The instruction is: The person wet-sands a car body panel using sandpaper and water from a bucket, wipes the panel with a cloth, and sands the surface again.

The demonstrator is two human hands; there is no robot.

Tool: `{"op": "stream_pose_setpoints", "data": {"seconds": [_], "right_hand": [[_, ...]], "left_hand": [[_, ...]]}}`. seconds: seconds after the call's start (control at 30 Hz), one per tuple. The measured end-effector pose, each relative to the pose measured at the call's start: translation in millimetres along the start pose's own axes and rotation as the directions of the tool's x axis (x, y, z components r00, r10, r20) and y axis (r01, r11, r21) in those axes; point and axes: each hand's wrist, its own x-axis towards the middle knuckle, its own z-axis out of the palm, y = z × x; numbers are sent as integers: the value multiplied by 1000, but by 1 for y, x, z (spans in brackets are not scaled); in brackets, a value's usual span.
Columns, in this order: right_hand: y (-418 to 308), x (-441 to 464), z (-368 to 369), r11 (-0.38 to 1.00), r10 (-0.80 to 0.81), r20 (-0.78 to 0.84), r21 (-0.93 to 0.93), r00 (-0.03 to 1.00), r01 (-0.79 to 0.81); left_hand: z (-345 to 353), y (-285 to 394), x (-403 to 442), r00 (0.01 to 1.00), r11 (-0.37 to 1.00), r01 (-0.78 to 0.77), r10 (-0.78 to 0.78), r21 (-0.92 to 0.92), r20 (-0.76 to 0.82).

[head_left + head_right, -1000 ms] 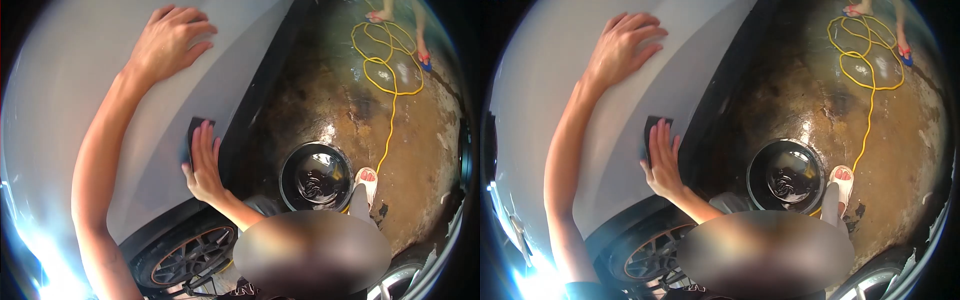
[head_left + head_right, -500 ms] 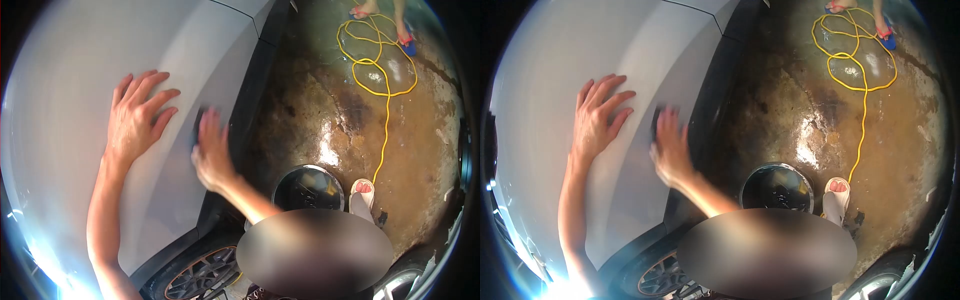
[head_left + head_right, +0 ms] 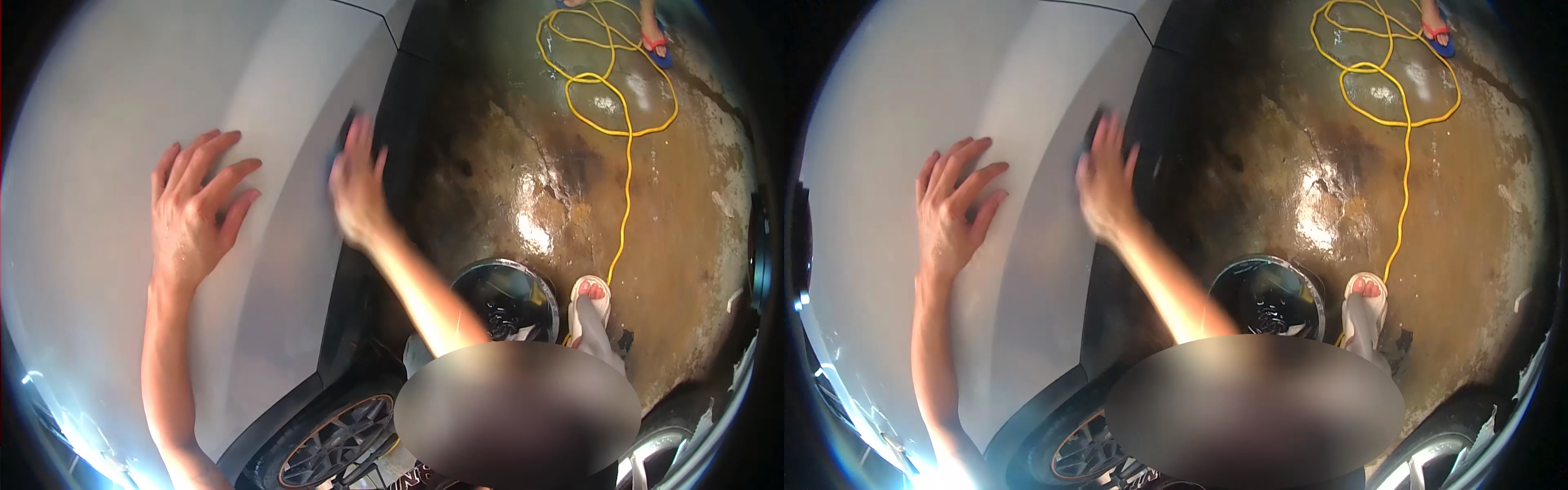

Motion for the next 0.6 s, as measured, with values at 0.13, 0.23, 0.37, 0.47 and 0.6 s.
{"op": "stream_pose_setpoints", "data": {"seconds": [0.13, 0.23, 0.37, 0.47, 0.6], "right_hand": [[9, 40, -17, 986, 31, -52, 164, 998, -22], [-15, -88, 9, 1000, 21, 232, 8, 973, -23], [10, 8, -2, 996, -84, 18, -10, 996, 84], [-6, 124, -112, 937, 300, 234, 110, 925, -331], [32, 144, -158, 893, 450, -204, 90, 869, -441]], "left_hand": [[0, 0, -2, 1000, 1000, -8, 8, 25, -8], [-2, 1, -2, 1000, 1000, -3, 3, 20, -3], [-3, 2, -2, 1000, 1000, 9, -9, 20, 5], [-2, -2, -2, 999, 999, -22, 22, 33, -23], [0, -1, -4, 998, 999, -38, 39, 22, -45]]}}
